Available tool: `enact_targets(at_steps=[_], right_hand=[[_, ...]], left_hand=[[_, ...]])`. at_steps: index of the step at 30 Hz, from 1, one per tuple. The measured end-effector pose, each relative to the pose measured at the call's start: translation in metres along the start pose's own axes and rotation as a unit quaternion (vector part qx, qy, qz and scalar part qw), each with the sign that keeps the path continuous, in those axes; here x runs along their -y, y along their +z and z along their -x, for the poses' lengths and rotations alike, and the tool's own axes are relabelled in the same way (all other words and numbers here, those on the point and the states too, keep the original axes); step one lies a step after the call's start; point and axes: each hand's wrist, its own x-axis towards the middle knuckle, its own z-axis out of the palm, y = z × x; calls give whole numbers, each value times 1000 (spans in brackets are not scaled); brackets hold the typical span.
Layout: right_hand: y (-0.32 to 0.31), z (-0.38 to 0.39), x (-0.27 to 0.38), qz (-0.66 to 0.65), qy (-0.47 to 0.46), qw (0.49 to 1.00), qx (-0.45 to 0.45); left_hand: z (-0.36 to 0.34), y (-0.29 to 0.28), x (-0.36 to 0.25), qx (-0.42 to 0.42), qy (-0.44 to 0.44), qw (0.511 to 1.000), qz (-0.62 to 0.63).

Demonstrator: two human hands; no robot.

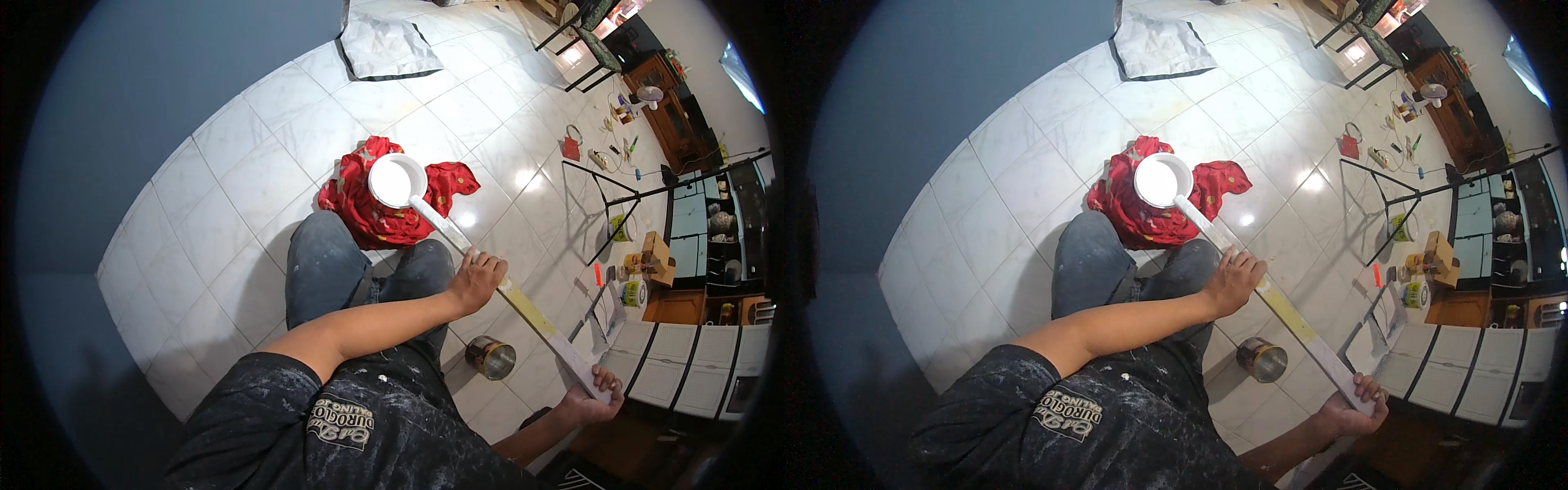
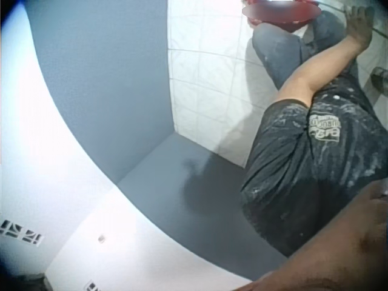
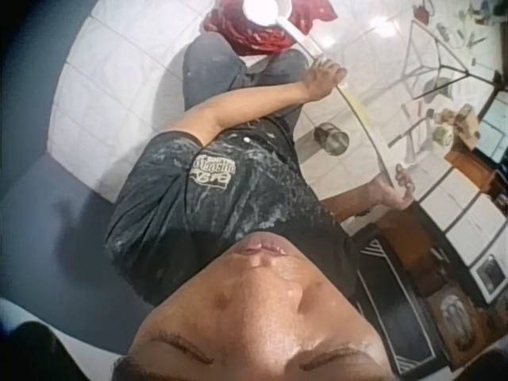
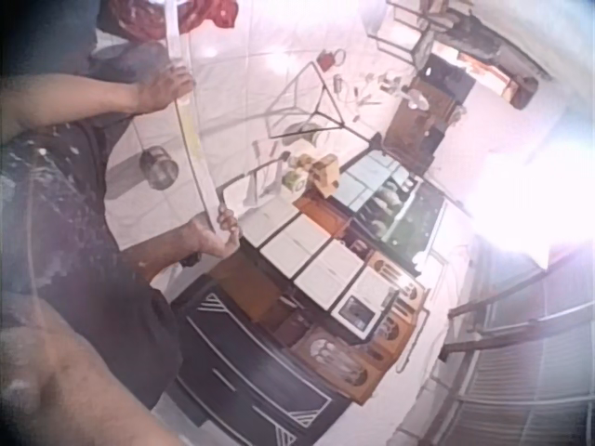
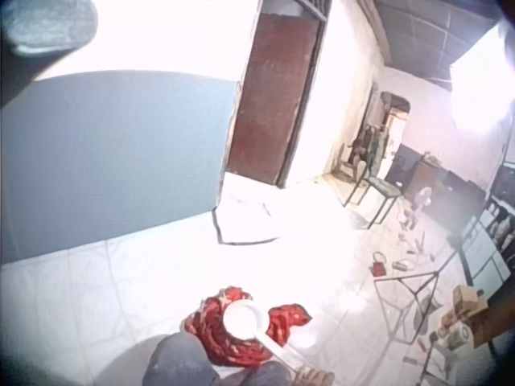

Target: The person sits on the floor and uses a wooden stick to stir white paint inside a bucket placed on a red cloth. The person repeatedly dips the stick into the paint and rotates it to mix the contents.

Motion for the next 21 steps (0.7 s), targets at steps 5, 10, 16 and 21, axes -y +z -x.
enact_targets(at_steps=[5, 10, 16, 21], right_hand=[[0, 1, 9, 2, -5, 1000, 29], [1, -4, 18, -6, -31, 999, 29], [-11, -16, 0, 5, 28, 997, -77], [-79, -40, -59, 78, 48, 983, -159]], left_hand=[[2, -8, -2, -3, 12, 1000, 14], [3, -13, -4, -24, 27, 999, -2], [-3, -12, 22, -72, 64, 995, -17], [-2, 23, 57, -70, 131, 986, -78]])
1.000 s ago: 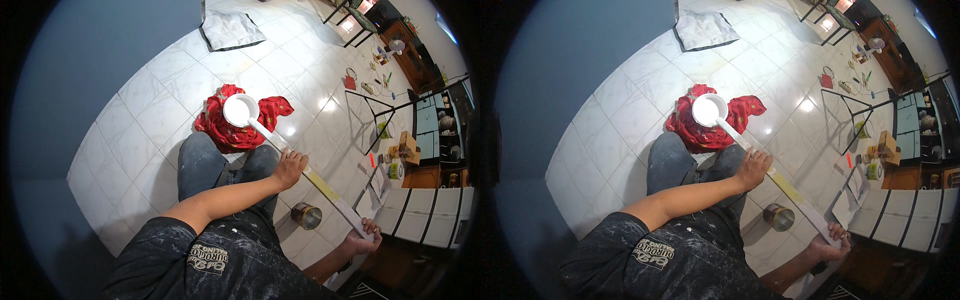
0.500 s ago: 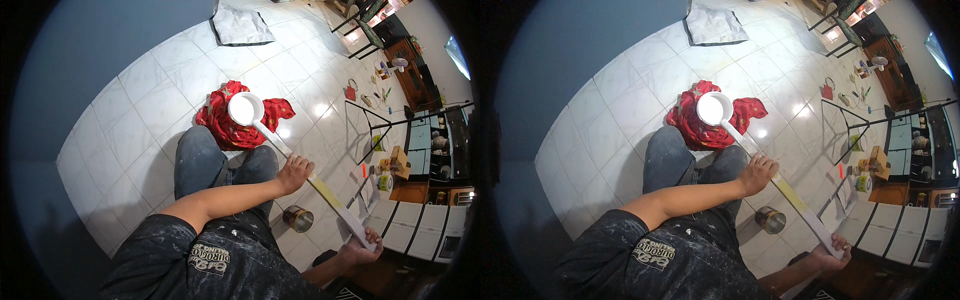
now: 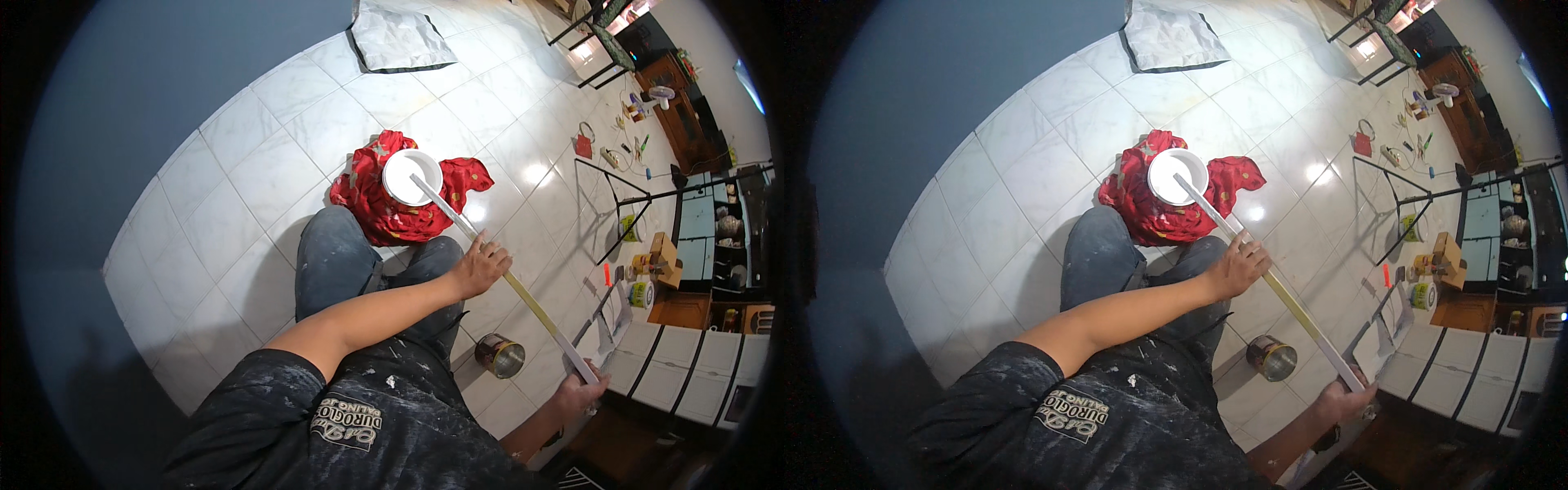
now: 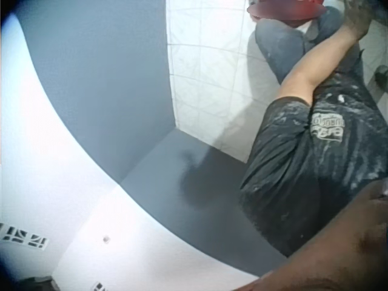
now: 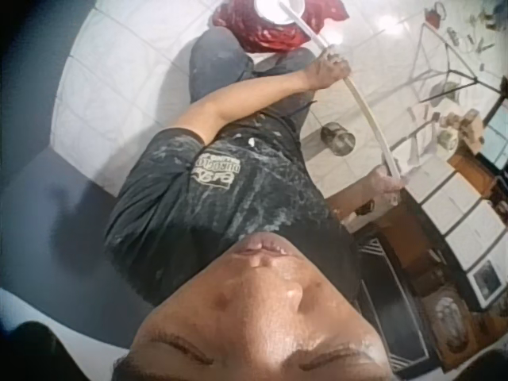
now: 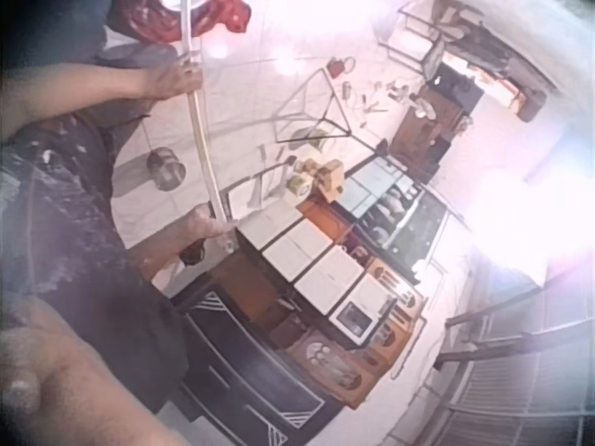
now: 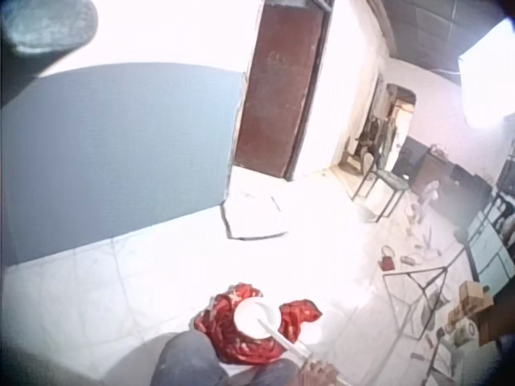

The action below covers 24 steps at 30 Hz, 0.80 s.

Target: The person sits on the floor and uses a wooden stick to stir white paint inside a bucket placed on a red cloth. The person repeatedly dips the stick into the paint and rotates it to mix the contents.

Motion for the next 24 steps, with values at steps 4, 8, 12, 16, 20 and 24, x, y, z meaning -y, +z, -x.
enact_targets(at_steps=[4, 8, 12, 16, 20, 24], right_hand=[[-56, -27, -69, 15, 49, 998, -39], [-59, -5, -120, 70, 89, 985, -132], [-75, -1, -132, 120, 124, 975, -139], [-65, -1, -96, 150, 42, 976, -152], [-51, -2, -47, 168, -20, 976, -136], [-25, 15, -6, 227, -86, 961, -131]], left_hand=[[14, 23, 22, 86, -1, 996, -29], [39, 50, 44, 152, -15, 987, -55], [46, 63, 46, 178, -9, 981, -69], [38, 57, 22, 146, -3, 987, -60], [22, 45, -7, 100, -19, 995, -18], [6, 22, -29, 121, -34, 992, 17]])
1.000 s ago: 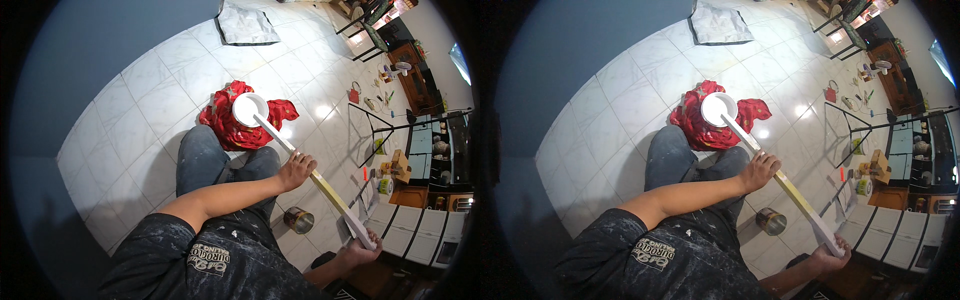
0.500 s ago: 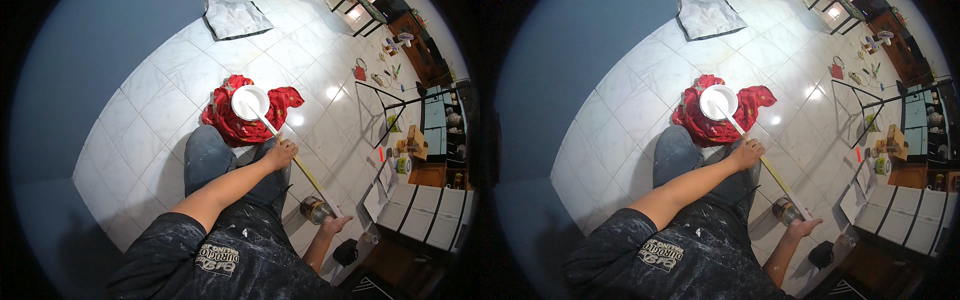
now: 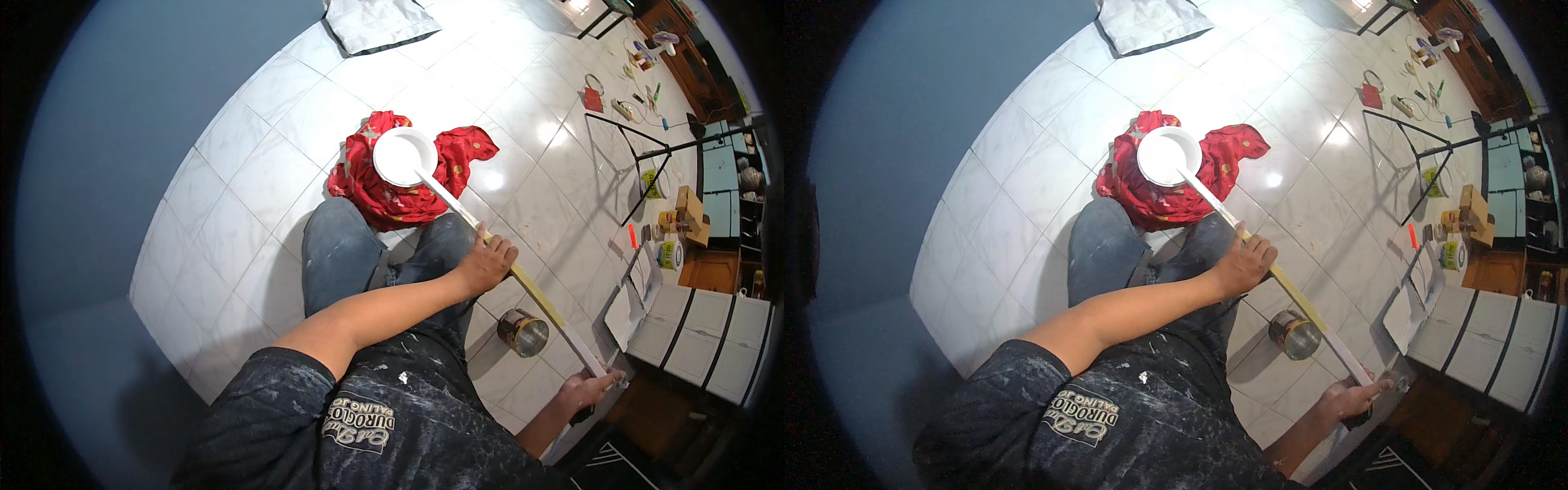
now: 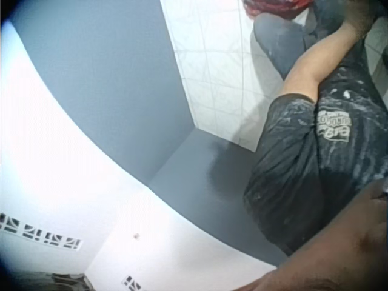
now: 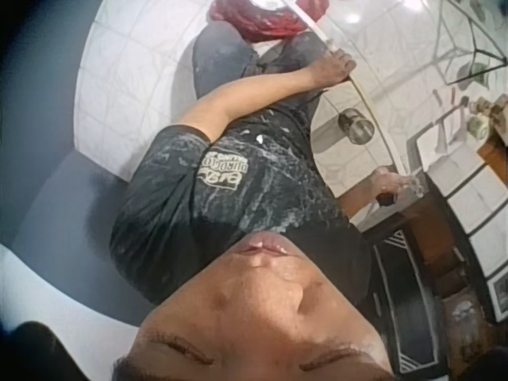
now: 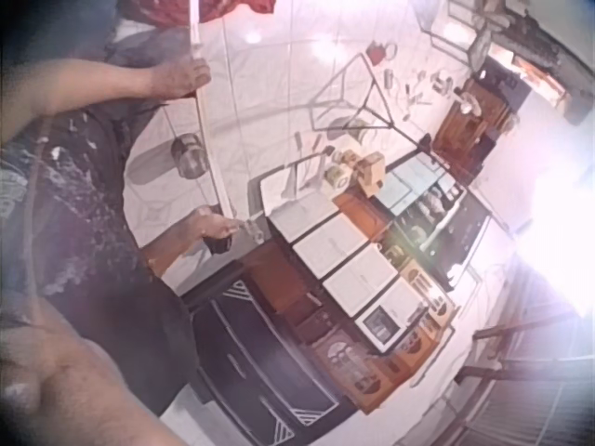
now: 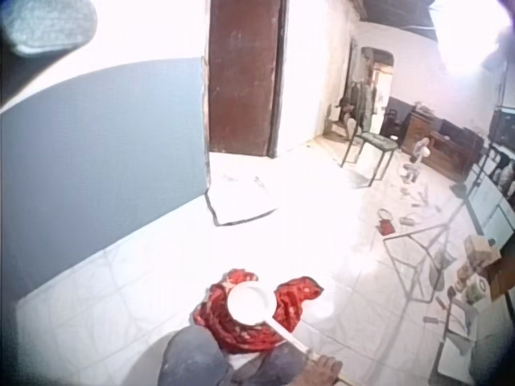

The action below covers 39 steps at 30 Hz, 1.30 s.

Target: The person sits on the floor and uses a wooden stick to stir white paint inside a bucket placed on a red cloth. The person repeatedly dips the stick into the paint and rotates it to mix the contents.

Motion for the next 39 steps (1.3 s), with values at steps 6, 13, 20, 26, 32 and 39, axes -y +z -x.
enact_targets(at_steps=[6, 13, 20, 26, 32, 39], right_hand=[[3, 17, 48, -10, -74, 997, 24], [3, 20, 68, -27, -133, 990, 44], [3, 31, 89, 40, -277, 960, -20], [-7, 47, 107, 99, -234, 967, -32], [-52, -19, 43, 196, -270, 939, 80], [-34, 10, -50, 220, -40, 963, 151]], left_hand=[[-4, -17, -9, -33, 0, 999, 14], [-2, -28, -11, -94, -2, 995, 43], [-4, -33, -5, -113, 26, 986, 118], [-5, -46, -8, -158, 79, 976, 127], [-19, -60, 10, -117, 79, 982, 125], [-21, -14, 70, 38, 129, 990, 36]])
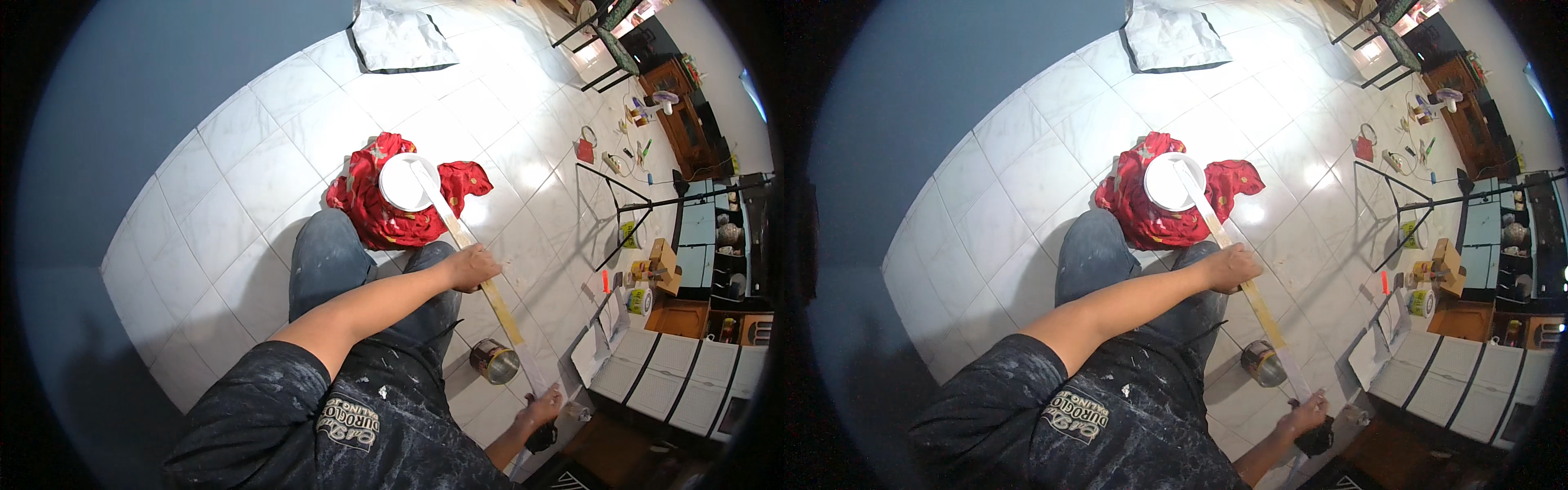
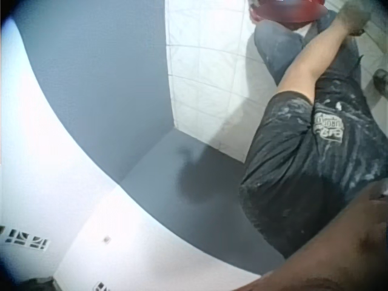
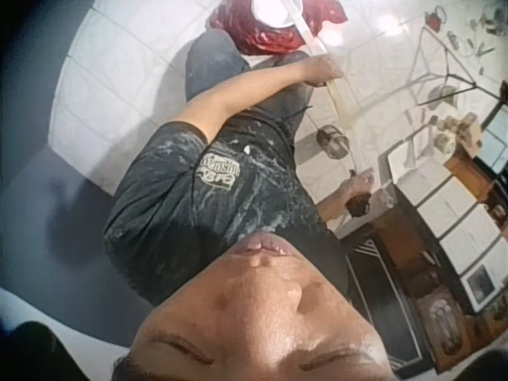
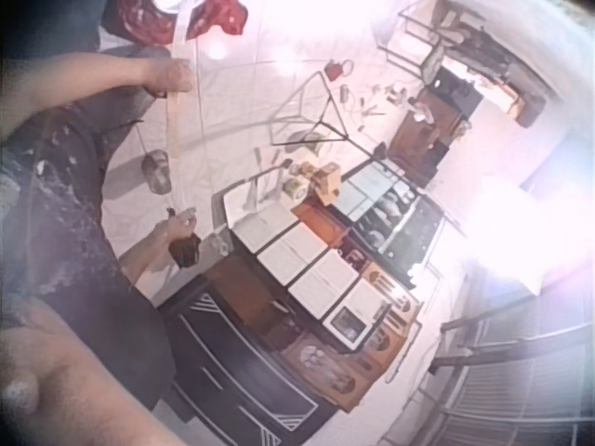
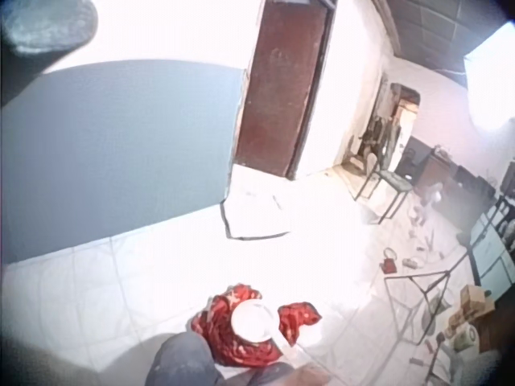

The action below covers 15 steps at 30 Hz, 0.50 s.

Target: The person sits on the floor and uses a wooden stick to stir white paint inside a bucket placed on a red cloth. The person repeatedly dips the stick into the paint and rotates it to mix the contents.

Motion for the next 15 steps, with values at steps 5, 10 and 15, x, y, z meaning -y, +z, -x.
enact_targets(at_steps=[5, 10, 15], right_hand=[[31, 11, -74, 32, 40, 999, 8], [28, 19, -93, 43, 69, 997, 11], [13, 3, -65, 58, 3, 998, -7]], left_hand=[[26, 45, 19, 101, -11, 994, -46], [36, 59, 14, 103, -24, 994, -15], [23, 50, 1, 41, -34, 998, 17]])
